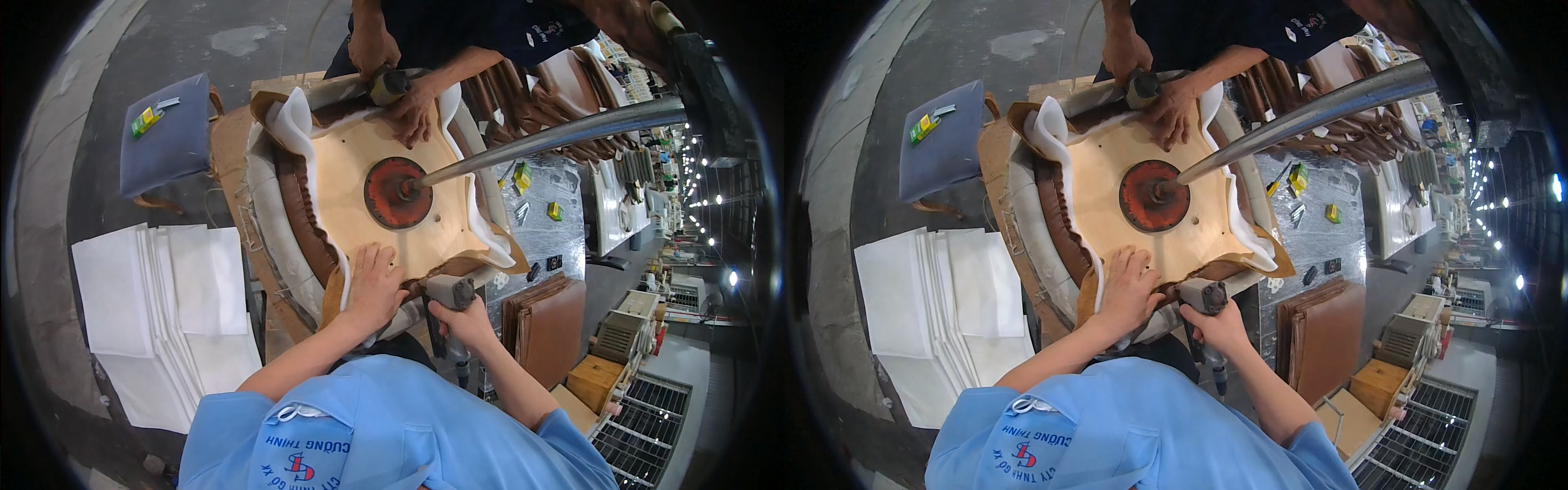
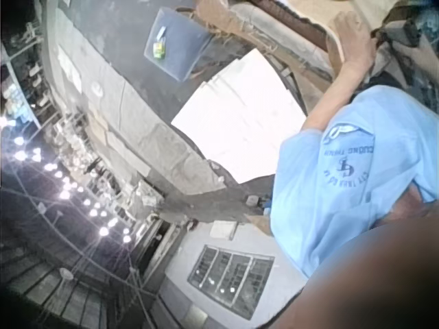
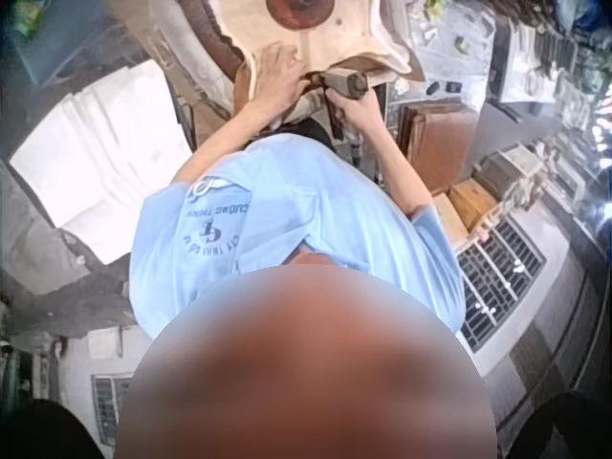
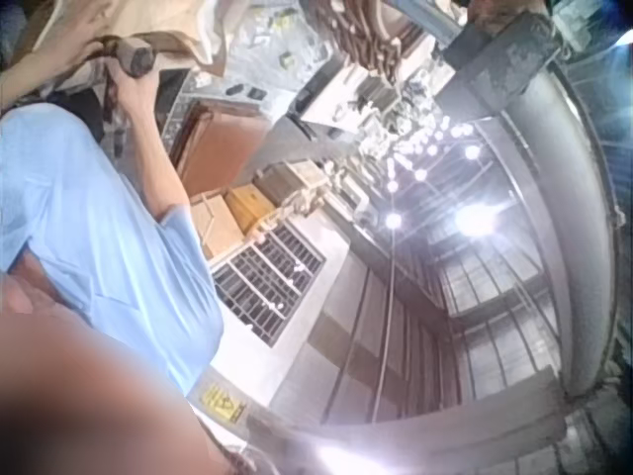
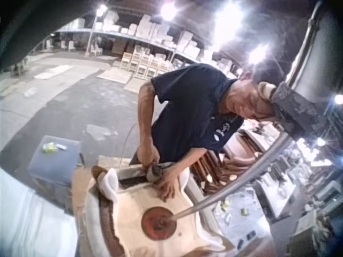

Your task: The person staples white fabric onto a wooden chair base using a staple gun while a coworker assists by holding the base and applying pressure. The person then places a brown leather cushion on top of the upholstered base.

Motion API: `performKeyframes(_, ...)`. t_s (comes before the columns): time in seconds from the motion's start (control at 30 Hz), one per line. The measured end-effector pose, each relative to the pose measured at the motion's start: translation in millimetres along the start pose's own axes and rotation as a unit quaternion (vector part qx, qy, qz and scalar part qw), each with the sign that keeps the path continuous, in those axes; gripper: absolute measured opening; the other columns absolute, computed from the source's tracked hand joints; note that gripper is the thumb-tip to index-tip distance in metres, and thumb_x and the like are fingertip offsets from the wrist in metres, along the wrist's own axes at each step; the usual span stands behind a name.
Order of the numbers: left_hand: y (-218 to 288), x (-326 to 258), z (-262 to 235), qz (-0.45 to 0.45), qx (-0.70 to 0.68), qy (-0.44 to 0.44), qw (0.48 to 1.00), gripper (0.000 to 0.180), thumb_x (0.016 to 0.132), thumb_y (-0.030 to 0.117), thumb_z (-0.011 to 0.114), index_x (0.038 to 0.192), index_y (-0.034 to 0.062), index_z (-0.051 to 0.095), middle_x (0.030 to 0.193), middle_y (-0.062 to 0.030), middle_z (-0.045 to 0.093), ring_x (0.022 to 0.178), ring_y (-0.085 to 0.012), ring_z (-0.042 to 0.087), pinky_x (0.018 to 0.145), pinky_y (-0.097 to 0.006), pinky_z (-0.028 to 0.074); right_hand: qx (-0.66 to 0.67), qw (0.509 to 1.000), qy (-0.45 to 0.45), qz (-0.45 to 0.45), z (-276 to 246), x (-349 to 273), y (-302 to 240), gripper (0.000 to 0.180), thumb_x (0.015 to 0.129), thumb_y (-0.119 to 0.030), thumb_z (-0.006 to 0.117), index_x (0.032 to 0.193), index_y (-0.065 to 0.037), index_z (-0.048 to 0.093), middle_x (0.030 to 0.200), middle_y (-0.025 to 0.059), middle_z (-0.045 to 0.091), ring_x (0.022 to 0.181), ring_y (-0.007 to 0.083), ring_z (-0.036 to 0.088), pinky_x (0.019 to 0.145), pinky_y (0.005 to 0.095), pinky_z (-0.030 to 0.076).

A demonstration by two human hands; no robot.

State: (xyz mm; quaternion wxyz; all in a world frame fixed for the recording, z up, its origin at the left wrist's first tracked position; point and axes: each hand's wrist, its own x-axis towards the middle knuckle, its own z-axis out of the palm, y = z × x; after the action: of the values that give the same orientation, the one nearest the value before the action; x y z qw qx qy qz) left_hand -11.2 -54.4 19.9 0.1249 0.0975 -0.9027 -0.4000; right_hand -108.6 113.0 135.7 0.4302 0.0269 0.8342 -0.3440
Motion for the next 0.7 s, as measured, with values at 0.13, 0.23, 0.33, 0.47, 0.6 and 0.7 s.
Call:
performKeyframes(0.13,0.2,10.0,14.9,-0.005,-0.039,-0.007,0.999,0.018,0.082,0.017,0.082,0.095,0.0059,0.077,0.148,-0.0189,0.049,0.156,-0.0498,0.026,0.127,-0.067,0.018,0.013,1.000,0.003,-0.005,-1.3,-6.1,-1.4,0.029,0.094,-0.019,0.083,0.112,-0.002,0.069,0.078,0.0014,0.065,0.057,0.0118,0.061,0.051,0.0305,0.050)
performKeyframes(0.23,-1.8,13.5,24.6,-0.010,-0.026,-0.009,1.000,0.013,0.082,0.015,0.081,0.090,0.0063,0.076,0.151,-0.0183,0.048,0.159,-0.0475,0.022,0.128,-0.068,0.014,0.005,1.000,-0.018,0.006,-1.8,-2.7,-1.7,0.031,0.094,-0.020,0.084,0.113,-0.001,0.069,0.079,0.0018,0.065,0.057,0.0119,0.061,0.051,0.0302,0.050)
performKeyframes(0.33,-3.1,13.2,28.8,-0.010,-0.022,0.001,1.000,0.010,0.082,0.014,0.078,0.087,0.0058,0.076,0.153,-0.0179,0.047,0.160,-0.0445,0.024,0.129,-0.066,0.012,-0.015,0.999,-0.033,0.023,-0.4,3.5,-0.9,0.031,0.094,-0.019,0.083,0.114,-0.001,0.068,0.082,0.0022,0.066,0.057,0.0117,0.061,0.050,0.0296,0.049)
performKeyframes(0.47,-3.2,12.7,30.6,-0.024,-0.042,0.003,0.999,0.008,0.084,0.011,0.074,0.088,0.0045,0.076,0.155,-0.0185,0.047,0.160,-0.0421,0.025,0.131,-0.063,0.009,-0.042,0.998,-0.031,0.021,3.5,8.3,0.3,0.028,0.095,-0.026,0.082,0.103,-0.001,0.072,0.067,0.0017,0.064,0.055,0.0115,0.063,0.052,0.0301,0.051)
performKeyframes(0.6,-2.4,12.6,31.4,-0.038,-0.054,-0.013,0.998,0.007,0.084,0.011,0.074,0.087,0.0042,0.075,0.154,-0.0186,0.048,0.161,-0.0418,0.025,0.131,-0.063,0.008,-0.032,0.999,-0.035,-0.005,7.8,9.6,-1.2,0.028,0.094,-0.025,0.082,0.104,-0.001,0.071,0.068,0.0018,0.065,0.055,0.0114,0.063,0.051,0.0307,0.051)
performKeyframes(0.7,-2.8,14.2,28.9,-0.040,-0.038,-0.025,0.998,0.006,0.086,0.008,0.072,0.087,0.0037,0.075,0.151,-0.0196,0.052,0.159,-0.0426,0.028,0.131,-0.064,0.011,-0.057,0.998,-0.026,-0.010,10.8,11.6,-3.1,0.029,0.095,-0.024,0.081,0.108,0.000,0.071,0.069,0.0019,0.065,0.055,0.0114,0.063,0.050,0.0306,0.051)
